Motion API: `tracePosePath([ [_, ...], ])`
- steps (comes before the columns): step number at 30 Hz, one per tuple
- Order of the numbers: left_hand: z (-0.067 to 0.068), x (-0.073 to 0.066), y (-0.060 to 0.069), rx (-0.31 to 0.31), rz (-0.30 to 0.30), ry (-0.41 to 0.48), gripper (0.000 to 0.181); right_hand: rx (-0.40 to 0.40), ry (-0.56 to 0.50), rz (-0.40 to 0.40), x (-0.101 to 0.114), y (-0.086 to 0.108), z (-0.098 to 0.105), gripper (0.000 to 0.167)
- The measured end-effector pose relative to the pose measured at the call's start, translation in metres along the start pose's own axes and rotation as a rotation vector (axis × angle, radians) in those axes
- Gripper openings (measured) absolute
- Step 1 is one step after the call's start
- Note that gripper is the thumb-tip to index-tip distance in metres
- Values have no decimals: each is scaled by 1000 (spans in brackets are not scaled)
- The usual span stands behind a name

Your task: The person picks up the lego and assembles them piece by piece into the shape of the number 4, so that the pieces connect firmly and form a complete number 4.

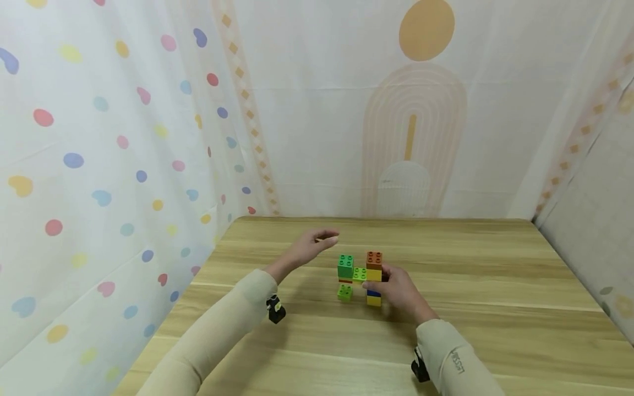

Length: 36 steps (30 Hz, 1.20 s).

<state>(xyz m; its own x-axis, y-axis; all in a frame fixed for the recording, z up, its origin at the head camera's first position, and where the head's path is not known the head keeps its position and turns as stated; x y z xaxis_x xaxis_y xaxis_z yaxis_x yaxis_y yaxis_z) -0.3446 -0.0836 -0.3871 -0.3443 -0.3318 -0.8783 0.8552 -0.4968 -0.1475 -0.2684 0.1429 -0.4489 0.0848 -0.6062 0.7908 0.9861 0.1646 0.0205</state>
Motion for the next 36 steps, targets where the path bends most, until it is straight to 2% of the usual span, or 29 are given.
tracePosePath([
  [3, 13, 22, 7, -24, 31, 16, 41, -2, 6, -10, 0, 0, 0, 44],
  [6, 19, 42, 15, -4, 87, 28, 42, -9, 25, -17, -1, 1, 2, 48],
  [10, 17, 63, 24, 39, 157, 9, 46, -18, 51, -27, -3, 3, 5, 52],
  [12, 12, 69, 27, 67, 172, -1, 47, -18, 58, -35, -5, 4, 7, 54],
  [15, 3, 75, 30, 120, 184, 12, 48, -18, 82, -41, -6, 6, 11, 56],
  [19, -7, 82, 34, 158, 186, 26, 49, -17, 108, -37, -8, 6, 16, 57],
  [27, -22, 87, 37, 175, 155, 53, 45, -9, 96, -42, -16, 3, 23, 57],
  [36, -40, 89, 33, 173, 149, 77, 45, 1, 70, -64, -19, 1, 25, 59],
])
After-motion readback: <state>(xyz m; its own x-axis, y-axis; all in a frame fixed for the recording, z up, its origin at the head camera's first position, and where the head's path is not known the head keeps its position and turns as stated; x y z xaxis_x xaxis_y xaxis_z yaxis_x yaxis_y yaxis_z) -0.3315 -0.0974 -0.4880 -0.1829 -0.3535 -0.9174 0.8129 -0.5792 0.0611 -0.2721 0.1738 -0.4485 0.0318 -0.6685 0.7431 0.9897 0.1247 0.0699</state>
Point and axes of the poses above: each hand's wrist, its own y-axis away from the middle knuckle, its own z-axis out of the back of the hand, x = y × z, the point moved 4 cm from there along -y, towards the middle knuckle, and after that the axes turned 13 degrees about y, right-handed, at the moved point
